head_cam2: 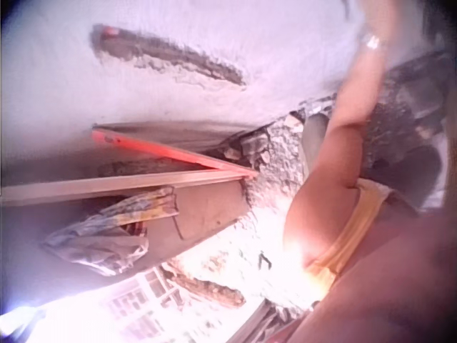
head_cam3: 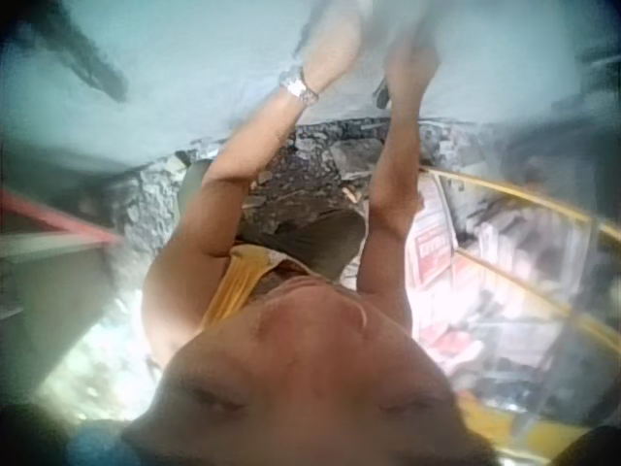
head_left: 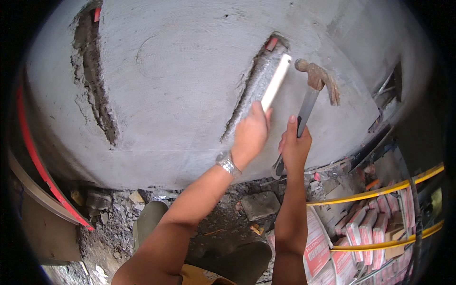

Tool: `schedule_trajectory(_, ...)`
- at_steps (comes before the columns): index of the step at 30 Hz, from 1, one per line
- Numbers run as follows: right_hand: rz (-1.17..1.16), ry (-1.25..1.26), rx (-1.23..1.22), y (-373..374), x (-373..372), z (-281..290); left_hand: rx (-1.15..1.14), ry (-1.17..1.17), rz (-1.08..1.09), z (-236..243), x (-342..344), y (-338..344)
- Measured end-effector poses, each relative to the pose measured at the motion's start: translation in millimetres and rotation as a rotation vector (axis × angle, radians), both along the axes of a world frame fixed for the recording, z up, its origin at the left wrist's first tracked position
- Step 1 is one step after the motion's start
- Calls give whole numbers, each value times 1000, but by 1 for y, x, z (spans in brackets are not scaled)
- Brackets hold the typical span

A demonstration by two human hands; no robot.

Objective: The person uses a hammer to tap a white plastic pipe into a vertical groove cut into a concrete wall. They repeatedly adjust the pipe's position and strike it to ensure it is seated flush within the channel.

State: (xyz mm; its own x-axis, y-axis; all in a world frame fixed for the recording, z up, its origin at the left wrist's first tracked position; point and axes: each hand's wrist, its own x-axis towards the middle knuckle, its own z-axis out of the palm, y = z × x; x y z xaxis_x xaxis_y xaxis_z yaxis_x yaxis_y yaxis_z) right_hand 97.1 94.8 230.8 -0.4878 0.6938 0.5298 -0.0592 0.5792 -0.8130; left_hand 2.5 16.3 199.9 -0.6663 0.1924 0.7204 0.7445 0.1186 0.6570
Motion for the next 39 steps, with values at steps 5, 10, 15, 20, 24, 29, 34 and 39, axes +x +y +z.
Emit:
schedule_trajectory(5,65,1,-77,-6,18,-11,13,36,105,1,-43,17)
schedule_trajectory(10,90,53,-13,-8,15,-11,-8,31,117,-3,-63,25)
schedule_trajectory(15,141,296,67,-2,-11,-10,-2,2,106,6,-59,30)
schedule_trajectory(20,5,142,264,1,-59,26,73,-49,15,9,-53,34)
schedule_trajectory(24,10,34,188,-10,-53,40,85,-28,32,11,-57,37)
schedule_trajectory(29,-33,-143,165,4,-64,47,119,23,47,7,-59,44)
schedule_trajectory(34,21,-99,108,-4,-26,7,-61,19,122,8,-60,15)
schedule_trajectory(39,43,-93,-163,11,-26,-68,100,-64,-73,5,-62,39)
